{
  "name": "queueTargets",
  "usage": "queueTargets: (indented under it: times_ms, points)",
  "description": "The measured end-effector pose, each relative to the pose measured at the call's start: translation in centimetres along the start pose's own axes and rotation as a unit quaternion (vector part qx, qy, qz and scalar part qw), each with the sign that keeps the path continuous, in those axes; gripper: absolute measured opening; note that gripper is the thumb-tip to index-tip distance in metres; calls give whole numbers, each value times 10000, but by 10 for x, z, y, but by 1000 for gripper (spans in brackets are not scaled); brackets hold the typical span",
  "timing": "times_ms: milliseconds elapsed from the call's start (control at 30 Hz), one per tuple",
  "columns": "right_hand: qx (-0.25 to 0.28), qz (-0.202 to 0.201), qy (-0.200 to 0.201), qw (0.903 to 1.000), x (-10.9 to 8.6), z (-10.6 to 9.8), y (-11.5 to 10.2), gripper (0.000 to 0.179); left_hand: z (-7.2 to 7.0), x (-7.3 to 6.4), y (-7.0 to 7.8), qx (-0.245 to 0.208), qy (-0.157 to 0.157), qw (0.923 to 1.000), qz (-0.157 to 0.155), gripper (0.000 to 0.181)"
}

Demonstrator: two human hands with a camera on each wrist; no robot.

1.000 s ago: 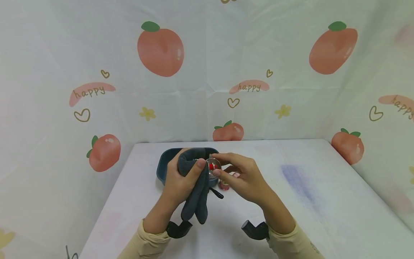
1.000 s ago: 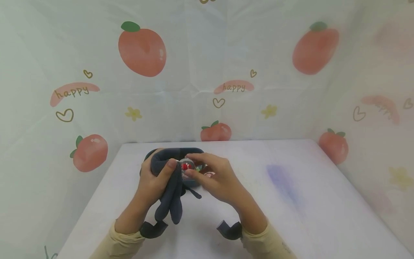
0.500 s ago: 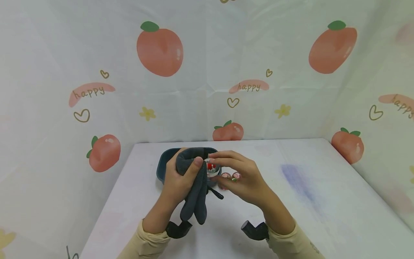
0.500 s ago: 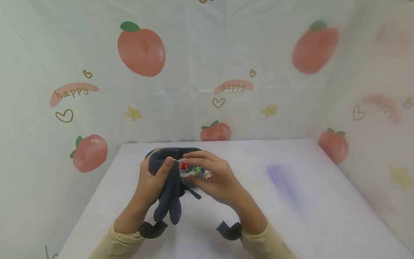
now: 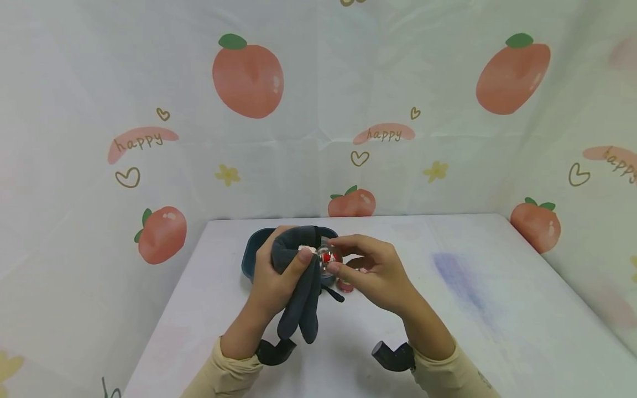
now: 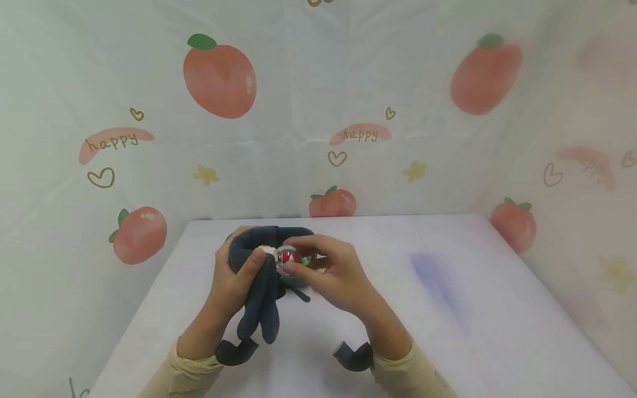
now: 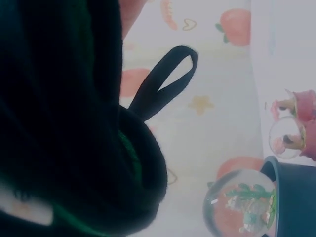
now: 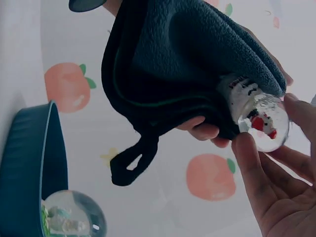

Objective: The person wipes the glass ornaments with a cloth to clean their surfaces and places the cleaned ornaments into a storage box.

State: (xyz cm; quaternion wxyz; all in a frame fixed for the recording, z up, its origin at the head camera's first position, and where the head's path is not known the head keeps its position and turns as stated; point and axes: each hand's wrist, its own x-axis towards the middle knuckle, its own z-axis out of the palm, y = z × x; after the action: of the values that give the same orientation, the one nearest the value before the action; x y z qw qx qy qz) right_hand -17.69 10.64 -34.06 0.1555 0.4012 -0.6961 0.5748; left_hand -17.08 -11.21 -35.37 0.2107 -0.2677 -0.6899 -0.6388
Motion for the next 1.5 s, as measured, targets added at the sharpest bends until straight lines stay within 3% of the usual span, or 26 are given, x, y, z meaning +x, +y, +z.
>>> queueTargets:
  times_ms: [100,267,467,633,767,900,1067,1300,1500]
  points:
    - [61,-181,236,9995,1,1,-2,40,-5,1,1,45,117,9999,116,55]
    - [116,-407,681,9968,3,-4,-2,35,-16,4,5,-86,453,9986,257,51]
    - [-255,41,920,9954,4,-5,10,39,-27,7,10,-672,645,9946,461,53]
    - [-727,215,496,9959,15,4,29,41,-33,7,13,-981,629,9920,478,50]
    - [-1118,-28,-96,9937,30,16,44,41,-38,9,15,-912,787,9911,562,43]
    - [-1363,31,-773,9876,43,29,58,39,-42,10,18,-849,884,9901,687,37]
    - [-2138,290,-1501,9648,54,49,71,34,-50,12,25,-1035,869,9877,786,37]
    - [-3372,621,-2381,9087,64,78,82,30,-63,13,33,-1277,899,9842,839,36]
    - [-4089,197,-2773,8692,69,94,88,20,-67,13,34,-1143,878,9866,764,37]
